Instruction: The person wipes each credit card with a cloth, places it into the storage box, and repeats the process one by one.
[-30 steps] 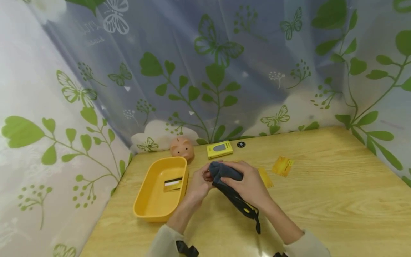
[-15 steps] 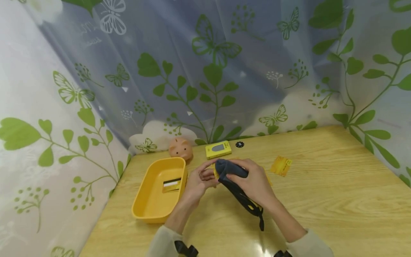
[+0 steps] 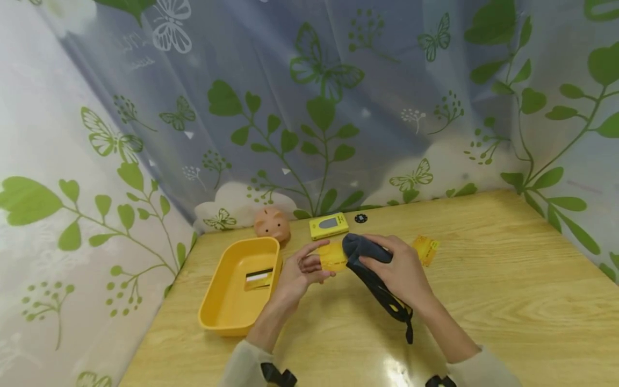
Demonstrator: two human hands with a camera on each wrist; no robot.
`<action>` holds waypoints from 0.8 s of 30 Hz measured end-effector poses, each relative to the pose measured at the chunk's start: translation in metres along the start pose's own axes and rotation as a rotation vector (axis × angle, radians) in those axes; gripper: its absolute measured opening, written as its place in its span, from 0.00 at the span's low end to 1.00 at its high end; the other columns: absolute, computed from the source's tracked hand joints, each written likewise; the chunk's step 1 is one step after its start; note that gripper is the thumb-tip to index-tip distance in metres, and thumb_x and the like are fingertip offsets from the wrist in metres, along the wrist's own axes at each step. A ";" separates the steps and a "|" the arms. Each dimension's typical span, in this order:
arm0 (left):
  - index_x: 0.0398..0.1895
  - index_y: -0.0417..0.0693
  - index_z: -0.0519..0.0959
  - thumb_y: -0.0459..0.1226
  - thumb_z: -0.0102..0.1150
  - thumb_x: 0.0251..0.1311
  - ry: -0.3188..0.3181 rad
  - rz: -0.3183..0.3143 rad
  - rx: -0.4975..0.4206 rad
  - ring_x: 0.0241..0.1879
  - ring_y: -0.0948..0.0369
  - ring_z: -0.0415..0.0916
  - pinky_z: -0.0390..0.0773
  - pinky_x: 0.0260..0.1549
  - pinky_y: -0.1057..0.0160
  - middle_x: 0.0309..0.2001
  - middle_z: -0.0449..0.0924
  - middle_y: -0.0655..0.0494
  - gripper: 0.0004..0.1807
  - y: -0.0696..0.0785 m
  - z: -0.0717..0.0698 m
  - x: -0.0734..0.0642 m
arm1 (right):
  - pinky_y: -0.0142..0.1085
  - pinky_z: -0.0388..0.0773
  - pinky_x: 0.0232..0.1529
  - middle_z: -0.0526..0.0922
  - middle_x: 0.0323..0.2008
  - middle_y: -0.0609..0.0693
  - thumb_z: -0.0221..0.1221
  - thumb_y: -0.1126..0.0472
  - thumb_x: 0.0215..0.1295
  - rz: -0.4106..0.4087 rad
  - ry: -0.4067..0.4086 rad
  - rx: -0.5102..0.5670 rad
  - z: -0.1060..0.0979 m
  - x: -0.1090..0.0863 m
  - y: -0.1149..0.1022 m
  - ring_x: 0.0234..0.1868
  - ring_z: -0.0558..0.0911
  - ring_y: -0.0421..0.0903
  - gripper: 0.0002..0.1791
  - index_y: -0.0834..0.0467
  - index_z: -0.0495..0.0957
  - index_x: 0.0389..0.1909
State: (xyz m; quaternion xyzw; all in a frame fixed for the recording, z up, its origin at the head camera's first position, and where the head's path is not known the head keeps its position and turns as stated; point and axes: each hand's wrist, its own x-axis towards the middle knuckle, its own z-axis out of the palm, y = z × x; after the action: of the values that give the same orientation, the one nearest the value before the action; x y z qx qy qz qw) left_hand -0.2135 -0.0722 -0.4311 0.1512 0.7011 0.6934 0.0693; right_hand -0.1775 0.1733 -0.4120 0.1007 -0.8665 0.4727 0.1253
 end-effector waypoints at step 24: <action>0.70 0.52 0.77 0.20 0.67 0.61 0.010 -0.025 0.019 0.35 0.60 0.84 0.81 0.33 0.66 0.40 0.87 0.48 0.34 0.000 0.002 0.001 | 0.62 0.78 0.58 0.81 0.61 0.56 0.70 0.49 0.68 -0.044 -0.020 0.064 0.003 -0.004 -0.007 0.63 0.78 0.62 0.29 0.51 0.79 0.68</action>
State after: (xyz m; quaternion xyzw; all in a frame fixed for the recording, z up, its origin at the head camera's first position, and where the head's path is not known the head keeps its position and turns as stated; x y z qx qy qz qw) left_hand -0.2140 -0.0704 -0.4310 0.1397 0.7099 0.6864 0.0727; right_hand -0.1720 0.1670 -0.4092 0.1285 -0.8497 0.4961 0.1238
